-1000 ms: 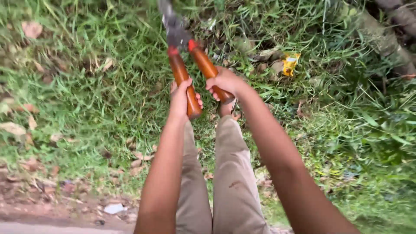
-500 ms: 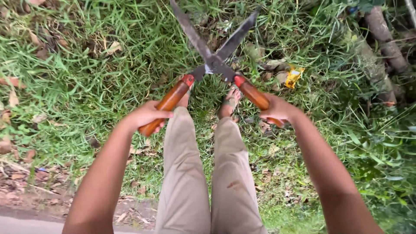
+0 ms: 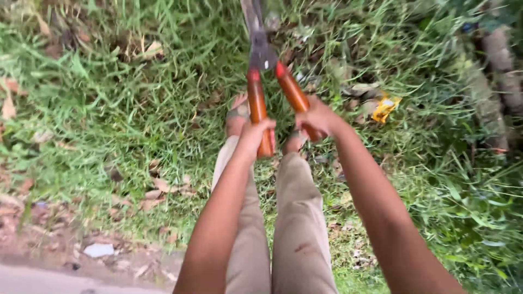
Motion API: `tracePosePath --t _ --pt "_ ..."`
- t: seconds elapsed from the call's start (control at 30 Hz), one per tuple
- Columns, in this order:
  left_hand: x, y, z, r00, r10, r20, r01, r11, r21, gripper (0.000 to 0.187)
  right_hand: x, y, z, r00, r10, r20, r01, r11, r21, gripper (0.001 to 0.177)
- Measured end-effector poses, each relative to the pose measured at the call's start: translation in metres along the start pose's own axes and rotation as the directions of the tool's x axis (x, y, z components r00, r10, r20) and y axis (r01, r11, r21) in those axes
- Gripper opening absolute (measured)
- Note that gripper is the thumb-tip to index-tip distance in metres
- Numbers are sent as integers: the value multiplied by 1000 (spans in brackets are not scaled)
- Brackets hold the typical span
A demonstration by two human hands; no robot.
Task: Trimming grass and weeds using manual garden shears
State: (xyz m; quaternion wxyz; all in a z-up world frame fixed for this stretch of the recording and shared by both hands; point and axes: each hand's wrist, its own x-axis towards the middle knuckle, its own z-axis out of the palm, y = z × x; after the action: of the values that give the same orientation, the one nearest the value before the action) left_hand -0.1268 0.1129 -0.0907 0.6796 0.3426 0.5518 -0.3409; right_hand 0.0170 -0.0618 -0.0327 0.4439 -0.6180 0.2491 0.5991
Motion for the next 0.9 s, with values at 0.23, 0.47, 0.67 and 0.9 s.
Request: tracePosePath --t 0.23,0.47,0.67,0.9 --pt "-148 56 -58 990 -132 48 98 895 435 27 -129 9 -31 974 227 9 -220 952 -215 77" --pt "-149 33 -125 932 -362 7 313 816 485 46 -112 75 -20 945 309 105 -266 916 -300 81" --pt "-50 -48 -70 968 -127 -216 142 989 51 41 -36 -6 71 982 77 170 -46 983 -179 72" --pt "-95 8 -39 980 -50 -190 66 995 76 52 -30 22 92 985 172 -13 -173 978 -115 63"
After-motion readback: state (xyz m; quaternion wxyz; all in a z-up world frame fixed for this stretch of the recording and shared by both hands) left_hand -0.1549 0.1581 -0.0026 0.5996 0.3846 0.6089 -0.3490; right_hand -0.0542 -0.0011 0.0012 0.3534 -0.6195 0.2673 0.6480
